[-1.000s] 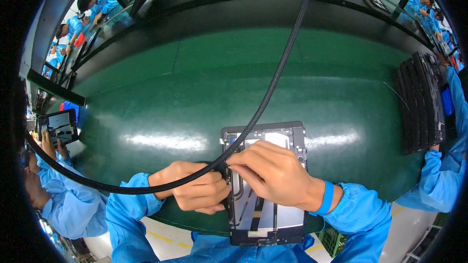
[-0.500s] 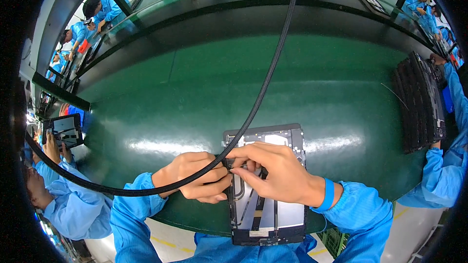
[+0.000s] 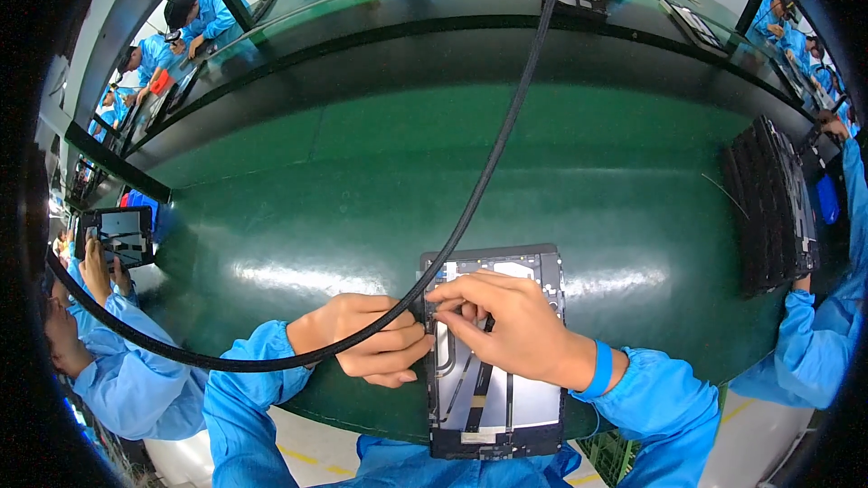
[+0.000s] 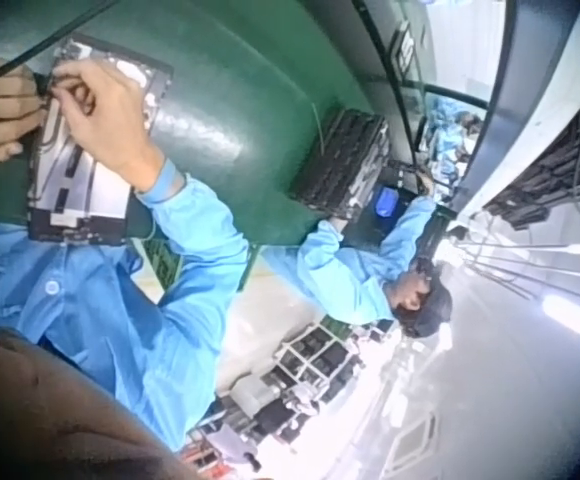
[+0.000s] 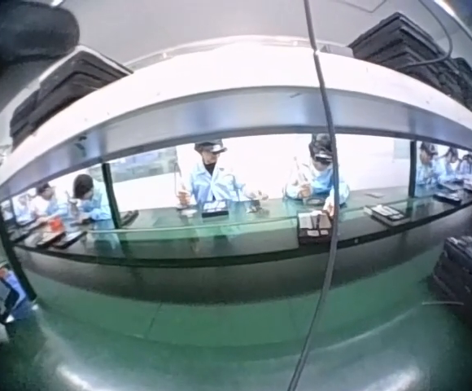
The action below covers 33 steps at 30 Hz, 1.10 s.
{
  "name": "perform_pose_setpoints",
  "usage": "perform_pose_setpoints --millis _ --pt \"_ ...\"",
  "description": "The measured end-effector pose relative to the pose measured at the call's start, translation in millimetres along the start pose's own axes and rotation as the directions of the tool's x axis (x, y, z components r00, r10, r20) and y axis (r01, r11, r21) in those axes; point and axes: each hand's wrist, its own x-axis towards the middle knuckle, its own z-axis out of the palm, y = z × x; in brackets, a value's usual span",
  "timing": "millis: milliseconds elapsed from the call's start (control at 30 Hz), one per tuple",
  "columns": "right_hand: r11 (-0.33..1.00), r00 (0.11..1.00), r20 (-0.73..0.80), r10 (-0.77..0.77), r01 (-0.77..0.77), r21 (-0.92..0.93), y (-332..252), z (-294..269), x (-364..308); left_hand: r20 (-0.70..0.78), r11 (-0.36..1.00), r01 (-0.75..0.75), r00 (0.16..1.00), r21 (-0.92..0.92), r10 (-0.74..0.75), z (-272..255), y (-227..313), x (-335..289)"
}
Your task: The person assembles tablet devices on a conveyor line by taking each unit, connecting ribbon cables and internal components by hand, and sliding the assembled tablets down the line.
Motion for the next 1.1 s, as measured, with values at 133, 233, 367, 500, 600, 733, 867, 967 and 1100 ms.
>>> perform_pose_setpoints --millis 133,233,367,500,600,733,867,967,1100 --pt "1.0 1.0 0.001 0.005 -0.005 -0.012 0 0 2 -0.018 1.0 0.013 1.0 -0.01 -0.013 3 -3 3" --pt "0.997 0.998 0.011 0.061 -0.061 0.043 -3 0 10 0.008 0.998 0.049 0.999 -0.044 -0.049 0 -6 5" --pt "0.983 0.984 0.06 0.17 -0.173 0.058 -3 -5 16 0.032 0.998 0.042 0.999 0.042 -0.043 0 -15 4" --pt "0.968 0.982 0.044 0.185 -0.19 0.166 5 -3 13 0.024 0.997 0.073 0.997 0.012 -0.073 0 -14 2" --pt "0.964 0.979 0.045 0.198 -0.203 0.172 4 -4 14 0.02 0.997 0.062 0.998 0.039 -0.062 -2 -11 0" --pt "0.972 0.979 0.048 0.196 -0.201 0.124 0 -5 15 0.024 0.995 0.103 0.994 0.009 -0.103 -2 -10 -3" --pt "0.97 0.981 0.013 0.193 -0.193 0.147 1 -3 14 0.007 0.995 0.096 0.995 0.005 -0.096 -3 -10 -3" --pt "0.955 0.97 0.021 0.243 -0.243 0.17 -2 -4 15 0.009 0.995 0.098 0.995 0.003 -0.098 -2 -12 -3" --pt "0.934 0.955 0.036 0.294 -0.295 0.199 -5 -4 16 0.014 0.994 0.107 0.994 -0.004 -0.107 -1 -11 -3"
